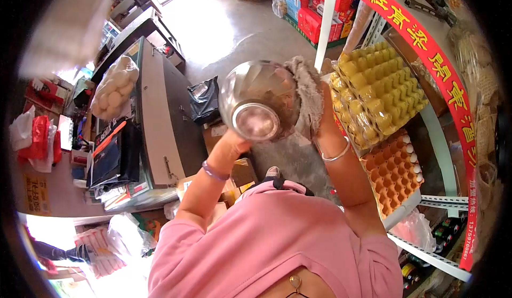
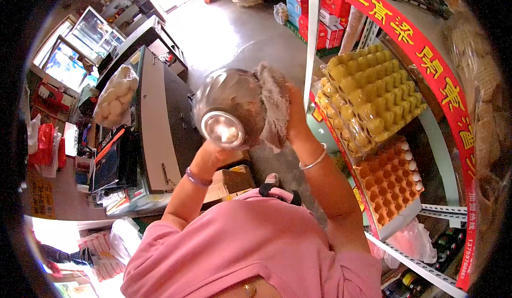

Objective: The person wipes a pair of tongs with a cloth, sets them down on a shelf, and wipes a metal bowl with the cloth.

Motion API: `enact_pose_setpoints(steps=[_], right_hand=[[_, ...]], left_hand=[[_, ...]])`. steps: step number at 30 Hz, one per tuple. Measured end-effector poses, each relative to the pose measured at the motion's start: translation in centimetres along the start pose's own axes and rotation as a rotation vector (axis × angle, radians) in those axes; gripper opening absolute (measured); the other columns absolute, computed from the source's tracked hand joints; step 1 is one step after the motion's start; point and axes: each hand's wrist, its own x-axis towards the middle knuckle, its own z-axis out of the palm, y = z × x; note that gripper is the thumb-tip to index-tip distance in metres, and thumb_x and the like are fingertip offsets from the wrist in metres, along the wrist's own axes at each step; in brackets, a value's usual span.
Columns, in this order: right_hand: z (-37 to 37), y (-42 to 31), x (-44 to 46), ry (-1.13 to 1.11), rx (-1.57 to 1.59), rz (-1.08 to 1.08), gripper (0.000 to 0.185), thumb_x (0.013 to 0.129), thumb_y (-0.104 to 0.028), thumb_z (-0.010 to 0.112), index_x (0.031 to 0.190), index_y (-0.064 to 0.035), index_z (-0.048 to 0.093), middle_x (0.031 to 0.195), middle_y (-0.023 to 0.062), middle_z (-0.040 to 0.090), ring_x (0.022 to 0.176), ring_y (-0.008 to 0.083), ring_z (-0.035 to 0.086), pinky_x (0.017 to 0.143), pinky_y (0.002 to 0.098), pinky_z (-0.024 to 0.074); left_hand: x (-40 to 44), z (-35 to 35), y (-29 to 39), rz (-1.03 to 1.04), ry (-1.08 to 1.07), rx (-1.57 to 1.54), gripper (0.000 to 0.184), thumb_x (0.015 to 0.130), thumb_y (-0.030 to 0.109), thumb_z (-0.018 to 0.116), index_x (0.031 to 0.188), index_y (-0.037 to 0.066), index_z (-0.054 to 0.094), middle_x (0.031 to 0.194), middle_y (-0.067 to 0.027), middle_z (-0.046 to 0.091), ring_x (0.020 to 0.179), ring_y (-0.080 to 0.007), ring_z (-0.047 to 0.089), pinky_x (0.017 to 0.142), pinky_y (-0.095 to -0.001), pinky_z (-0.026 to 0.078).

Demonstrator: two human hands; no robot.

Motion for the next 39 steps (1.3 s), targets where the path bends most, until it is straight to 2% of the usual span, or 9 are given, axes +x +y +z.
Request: enact_pose_setpoints(steps=[1,4,8,14,19,22,25,34,39], right_hand=[[-0.9,-0.6,0.1,-0.012,-0.331,-0.151,0.031,0.091,-0.013,0.043,0.118,-0.0007,0.051,0.11,0.0068,0.059,0.091,0.011,0.058,0.079,0.0223,0.0477],[-2.8,-1.0,0.0,-0.088,0.105,-0.004,0.028,0.09,-0.013,0.044,0.113,-0.0007,0.054,0.1,0.0033,0.062,0.084,0.0098,0.059,0.071,0.019,0.0487],[-1.8,-0.3,0.4,0.113,-0.075,-0.052,0.027,0.085,-0.009,0.051,0.11,0.0013,0.053,0.097,0.0073,0.06,0.082,0.0172,0.058,0.074,0.0289,0.0476],[1.0,-3.1,-0.9,-0.028,-1.41,-0.712,0.035,0.086,-0.013,0.05,0.119,-0.0036,0.048,0.113,0.0091,0.054,0.097,0.0181,0.055,0.089,0.0307,0.041],[0.8,-3.7,1.4,-0.003,-0.911,-0.318,0.027,0.086,-0.011,0.048,0.11,0.0011,0.052,0.102,0.0075,0.06,0.09,0.0159,0.057,0.083,0.0273,0.0439],[-2.2,-2.6,1.4,-0.049,-0.604,-0.287,0.055,0.077,-0.036,0.06,0.117,0.0002,0.048,0.112,0.0164,0.056,0.099,0.025,0.054,0.085,0.03,0.0423],[-1.8,2.7,-1.1,0.173,-0.636,-0.505,0.054,0.078,-0.036,0.059,0.116,0.0002,0.048,0.113,0.0164,0.054,0.102,0.0245,0.051,0.088,0.0311,0.0399],[-1.3,4.0,-0.1,0.261,-0.792,-0.566,0.043,0.082,-0.028,0.057,0.112,0.0017,0.052,0.105,0.015,0.057,0.097,0.0224,0.053,0.086,0.0321,0.0407],[-2.8,-4.3,2.3,-0.027,-0.699,-0.106,0.031,0.083,-0.02,0.056,0.105,0.002,0.058,0.093,0.0126,0.062,0.084,0.0185,0.059,0.077,0.0295,0.0445]], left_hand=[[-0.4,0.3,1.0,0.028,0.273,0.299,0.046,0.09,0.044,0.039,0.114,0.007,0.051,0.109,-0.0126,0.056,0.101,-0.0233,0.054,0.08,-0.0371,0.046],[1.1,1.4,4.6,0.112,0.374,0.146,0.048,0.094,0.044,0.032,0.106,0.003,0.054,0.103,-0.0082,0.058,0.105,-0.0183,0.049,0.096,-0.0339,0.034],[2.1,5.2,4.6,0.346,0.603,0.132,0.034,0.093,0.036,0.043,0.092,0.004,0.055,0.087,-0.0049,0.059,0.08,-0.0136,0.057,0.071,-0.0279,0.047],[2.5,7.5,5.5,0.513,0.563,0.44,0.025,0.09,0.024,0.051,0.077,0.004,0.058,0.069,0.0006,0.058,0.058,-0.0052,0.052,0.051,-0.0203,0.043],[2.9,9.5,5.9,0.472,0.563,0.322,0.027,0.09,0.023,0.051,0.074,0.003,0.058,0.067,-0.0025,0.06,0.054,-0.009,0.055,0.049,-0.0226,0.046],[3.1,8.9,5.5,0.455,0.563,0.21,0.03,0.091,0.03,0.044,0.093,0.002,0.057,0.085,-0.0065,0.061,0.073,-0.016,0.06,0.065,-0.0302,0.05],[3.9,10.1,4.9,0.44,0.697,0.024,0.044,0.092,0.038,0.032,0.12,0.007,0.045,0.112,-0.0082,0.054,0.101,-0.0244,0.054,0.086,-0.0398,0.045],[5.1,10.1,0.7,0.578,0.548,-0.1,0.039,0.091,0.036,0.04,0.122,0.013,0.044,0.121,-0.0049,0.048,0.109,-0.0214,0.048,0.092,-0.0377,0.04],[4.8,5.1,6.2,0.263,0.5,0.511,0.048,0.092,0.042,0.036,0.085,0.003,0.063,0.077,-0.002,0.059,0.078,-0.0105,0.048,0.073,-0.0281,0.036]])
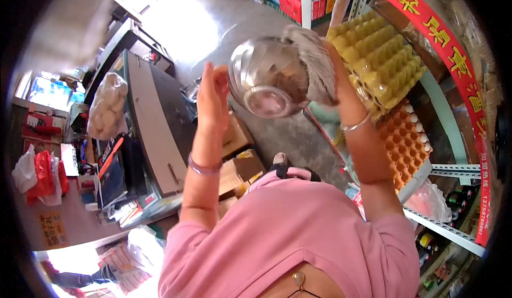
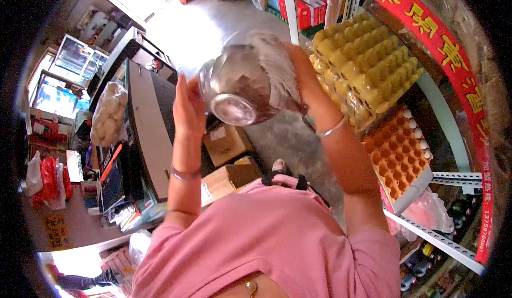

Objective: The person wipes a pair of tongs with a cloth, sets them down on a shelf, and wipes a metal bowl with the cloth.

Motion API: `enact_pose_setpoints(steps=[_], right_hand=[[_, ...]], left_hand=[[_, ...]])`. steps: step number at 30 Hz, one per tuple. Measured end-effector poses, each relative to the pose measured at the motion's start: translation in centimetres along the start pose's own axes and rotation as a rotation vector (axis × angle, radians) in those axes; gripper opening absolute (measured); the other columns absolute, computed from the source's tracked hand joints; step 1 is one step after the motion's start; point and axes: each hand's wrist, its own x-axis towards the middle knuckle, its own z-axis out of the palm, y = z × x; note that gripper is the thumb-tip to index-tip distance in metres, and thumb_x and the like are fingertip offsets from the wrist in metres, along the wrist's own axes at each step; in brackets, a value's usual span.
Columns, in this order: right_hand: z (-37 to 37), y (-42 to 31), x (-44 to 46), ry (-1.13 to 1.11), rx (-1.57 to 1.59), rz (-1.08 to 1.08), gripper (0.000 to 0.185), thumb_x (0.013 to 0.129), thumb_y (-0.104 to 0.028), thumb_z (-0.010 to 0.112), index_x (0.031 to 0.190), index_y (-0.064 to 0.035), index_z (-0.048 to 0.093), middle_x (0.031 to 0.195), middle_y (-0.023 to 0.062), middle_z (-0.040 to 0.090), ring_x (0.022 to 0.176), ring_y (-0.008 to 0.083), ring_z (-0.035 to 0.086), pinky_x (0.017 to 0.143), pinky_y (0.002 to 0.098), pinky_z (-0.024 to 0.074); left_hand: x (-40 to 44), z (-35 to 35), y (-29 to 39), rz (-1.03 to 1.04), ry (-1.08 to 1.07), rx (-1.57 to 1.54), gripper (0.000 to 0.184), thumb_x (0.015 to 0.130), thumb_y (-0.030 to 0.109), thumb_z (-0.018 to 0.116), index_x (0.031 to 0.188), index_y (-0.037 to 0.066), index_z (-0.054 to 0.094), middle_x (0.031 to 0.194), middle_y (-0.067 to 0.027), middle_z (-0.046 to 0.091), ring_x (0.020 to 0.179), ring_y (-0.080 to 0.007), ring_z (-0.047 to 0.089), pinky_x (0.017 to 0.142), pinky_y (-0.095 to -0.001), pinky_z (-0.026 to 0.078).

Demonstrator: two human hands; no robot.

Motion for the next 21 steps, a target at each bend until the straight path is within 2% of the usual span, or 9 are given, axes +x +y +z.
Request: enact_pose_setpoints(steps=[2,4,7,9,10,13,14,18,21], right_hand=[[-0.4,-1.8,0.8,-0.28,-0.075,0.056,0.024,0.083,-0.016,0.055,0.098,0.0015,0.061,0.084,0.0094,0.065,0.074,0.0143,0.06,0.069,0.0267,0.0462],[0.6,-2.1,1.2,-0.237,-0.23,-0.093,0.024,0.083,-0.015,0.055,0.099,0.0011,0.061,0.088,0.0094,0.065,0.077,0.0136,0.06,0.069,0.0268,0.0457],[0.7,-0.5,1.0,-0.069,-0.118,-0.162,0.027,0.084,-0.015,0.054,0.106,-0.0006,0.059,0.099,0.007,0.064,0.084,0.0147,0.059,0.075,0.0267,0.0457],[1.1,0.2,-0.2,0.079,0.048,-0.167,0.029,0.084,-0.017,0.053,0.109,-0.0016,0.058,0.104,0.008,0.062,0.09,0.0169,0.059,0.081,0.0276,0.0454],[1.2,0.7,-0.3,0.112,0.027,-0.237,0.032,0.086,-0.018,0.052,0.114,-0.0018,0.054,0.113,0.0095,0.056,0.1,0.0181,0.054,0.091,0.0304,0.042],[2.9,3.1,-2.3,0.124,0.383,-0.193,0.033,0.086,-0.016,0.05,0.116,-0.0014,0.051,0.116,0.0109,0.053,0.104,0.0192,0.051,0.093,0.0318,0.04],[4.0,4.3,-3.5,0.166,0.35,-0.193,0.033,0.086,-0.016,0.05,0.117,-0.0013,0.05,0.117,0.0111,0.053,0.105,0.0194,0.051,0.094,0.032,0.0397],[6.8,7.3,-4.9,0.255,0.171,-0.219,0.034,0.087,-0.014,0.048,0.119,-0.0008,0.047,0.119,0.0121,0.05,0.108,0.0201,0.049,0.095,0.0329,0.0385],[6.3,7.8,-4.1,0.285,0.028,-0.276,0.035,0.088,-0.012,0.046,0.12,-0.0005,0.044,0.121,0.0128,0.048,0.11,0.0206,0.047,0.097,0.0336,0.0376]], left_hand=[[-0.1,1.2,2.2,-0.011,-0.099,0.213,0.042,0.091,0.038,0.045,0.078,0.002,0.062,0.069,-0.0006,0.058,0.06,-0.0082,0.048,0.058,-0.024,0.038],[-0.1,2.1,2.2,-0.048,-0.172,0.165,0.036,0.088,0.031,0.055,0.071,0.001,0.061,0.062,-0.0007,0.057,0.049,-0.0064,0.047,0.044,-0.0202,0.036],[-1.2,3.1,2.0,-0.062,0.036,-0.014,0.034,0.088,0.03,0.055,0.072,0.0,0.061,0.064,-0.0027,0.059,0.051,-0.0076,0.052,0.045,-0.0219,0.041],[-1.2,3.0,1.9,-0.098,0.109,-0.244,0.028,0.089,0.026,0.054,0.078,0.0,0.061,0.069,-0.0069,0.062,0.056,-0.0128,0.06,0.053,-0.0253,0.05],[-1.2,3.0,1.7,-0.086,0.097,-0.286,0.028,0.09,0.026,0.052,0.083,0.0,0.06,0.074,-0.0083,0.063,0.061,-0.0146,0.061,0.056,-0.0265,0.051],[-1.8,5.0,2.6,-0.1,0.155,-0.558,0.033,0.092,0.028,0.044,0.102,-0.002,0.054,0.094,-0.0119,0.062,0.08,-0.0208,0.062,0.069,-0.0326,0.052],[-1.3,4.3,1.8,-0.091,0.042,-0.576,0.035,0.093,0.028,0.041,0.113,0.0,0.049,0.105,-0.0115,0.058,0.092,-0.0232,0.058,0.079,-0.0357,0.05],[-0.5,5.0,-1.2,0.117,0.152,-0.568,0.033,0.092,0.028,0.042,0.114,0.006,0.05,0.11,-0.0072,0.056,0.098,-0.0219,0.055,0.084,-0.0362,0.047],[-1.2,6.6,0.1,0.09,0.23,-0.689,0.037,0.093,0.032,0.04,0.115,0.003,0.048,0.11,-0.0077,0.056,0.098,-0.0219,0.056,0.084,-0.0346,0.047]])
